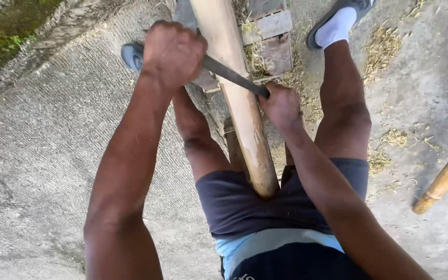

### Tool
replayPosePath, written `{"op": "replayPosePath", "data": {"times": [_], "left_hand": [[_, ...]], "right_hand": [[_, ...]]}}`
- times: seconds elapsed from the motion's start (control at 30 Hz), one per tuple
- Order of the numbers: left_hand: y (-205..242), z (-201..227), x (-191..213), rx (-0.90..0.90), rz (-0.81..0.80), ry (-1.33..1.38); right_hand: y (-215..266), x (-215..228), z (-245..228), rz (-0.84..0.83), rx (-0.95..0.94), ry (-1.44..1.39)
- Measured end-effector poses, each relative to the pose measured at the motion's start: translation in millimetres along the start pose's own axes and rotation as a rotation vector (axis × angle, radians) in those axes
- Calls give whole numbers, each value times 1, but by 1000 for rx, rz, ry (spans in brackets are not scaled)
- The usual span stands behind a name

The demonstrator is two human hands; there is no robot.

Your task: The recorder uses a scraping tool to remove the outer layer from a bamboo pole while sitting on a wooden bench.

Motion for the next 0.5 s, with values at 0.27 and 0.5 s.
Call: {"op": "replayPosePath", "data": {"times": [0.27,0.5], "left_hand": [[3,1,-5,12,11,-28],[-2,0,7,21,-35,51]], "right_hand": [[13,-9,10,68,28,75],[-2,1,-4,38,-46,-45]]}}
Point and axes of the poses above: each hand's wrist, its own y-axis away from the middle knuckle, its own x-axis out of the back of the hand, z = x × y, the point moved 4 cm from there along -y, towards the middle knuckle, and after that the axes turned 10 degrees about -y, right-handed, at the moved point
